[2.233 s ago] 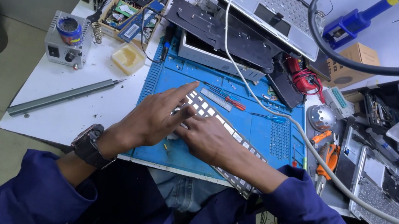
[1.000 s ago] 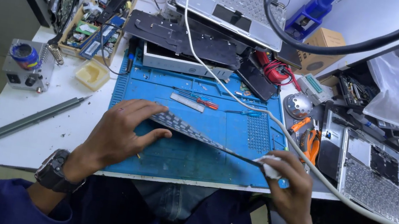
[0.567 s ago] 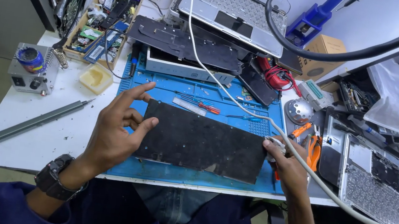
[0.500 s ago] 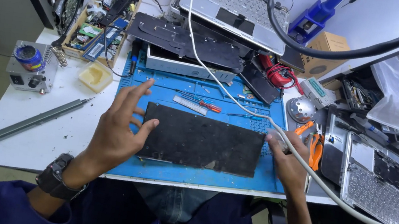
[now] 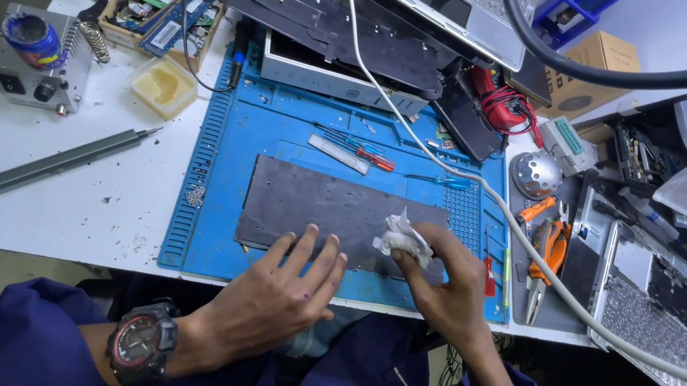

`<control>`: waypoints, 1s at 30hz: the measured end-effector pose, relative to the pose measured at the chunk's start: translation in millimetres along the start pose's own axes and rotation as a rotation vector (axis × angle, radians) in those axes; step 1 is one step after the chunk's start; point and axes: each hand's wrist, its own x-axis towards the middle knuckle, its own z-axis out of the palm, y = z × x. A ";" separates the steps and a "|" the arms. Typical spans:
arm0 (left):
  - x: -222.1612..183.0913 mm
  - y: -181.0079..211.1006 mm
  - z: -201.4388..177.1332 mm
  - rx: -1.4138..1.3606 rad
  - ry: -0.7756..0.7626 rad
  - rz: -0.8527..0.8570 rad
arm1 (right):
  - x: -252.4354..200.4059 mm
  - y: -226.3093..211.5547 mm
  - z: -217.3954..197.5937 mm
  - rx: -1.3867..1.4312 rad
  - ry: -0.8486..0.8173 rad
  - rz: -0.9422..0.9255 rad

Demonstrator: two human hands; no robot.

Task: Cleaning a laptop keyboard and an internal component using a cloth and cleaning solution on a repair workbench.

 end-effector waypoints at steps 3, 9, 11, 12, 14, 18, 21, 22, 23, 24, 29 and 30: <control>-5.9 -1.0 -8.3 0.104 -0.029 -0.038 | 11.9 19.1 12.4 -0.132 -0.077 -0.032; -24.0 -4.9 -5.0 0.186 -0.123 -0.116 | 26.7 17.8 38.2 -0.256 -0.247 -0.084; -25.7 -7.0 -4.4 0.201 -0.091 -0.083 | 30.4 13.8 49.3 -0.181 -0.283 -0.119; -26.3 -7.4 -3.6 0.198 -0.090 -0.082 | 36.4 20.5 50.2 -0.210 -0.324 -0.148; -28.0 -7.0 -1.3 0.191 -0.087 -0.091 | 48.5 27.3 52.0 -0.242 -0.375 -0.181; -29.6 -6.4 0.2 0.197 -0.074 -0.085 | 53.2 6.2 65.1 -0.312 -0.359 -0.231; -27.0 -8.7 3.6 0.195 -0.084 -0.083 | 69.1 25.5 66.3 -0.262 -0.369 -0.293; -29.4 -5.6 3.0 0.185 -0.105 -0.075 | 70.1 37.8 64.3 -0.297 -0.345 -0.252; -33.0 -2.4 0.5 0.168 -0.111 -0.065 | 59.1 25.5 68.2 -0.294 -0.351 -0.233; -30.8 -4.0 1.2 0.171 -0.096 -0.081 | 61.0 17.2 71.0 -0.227 -0.360 -0.285; -27.6 -9.4 5.6 0.152 -0.096 -0.070 | 76.9 16.0 72.2 -0.285 -0.406 -0.311; -28.1 -8.4 3.3 0.166 -0.101 -0.076 | 76.6 13.6 73.6 -0.301 -0.372 -0.353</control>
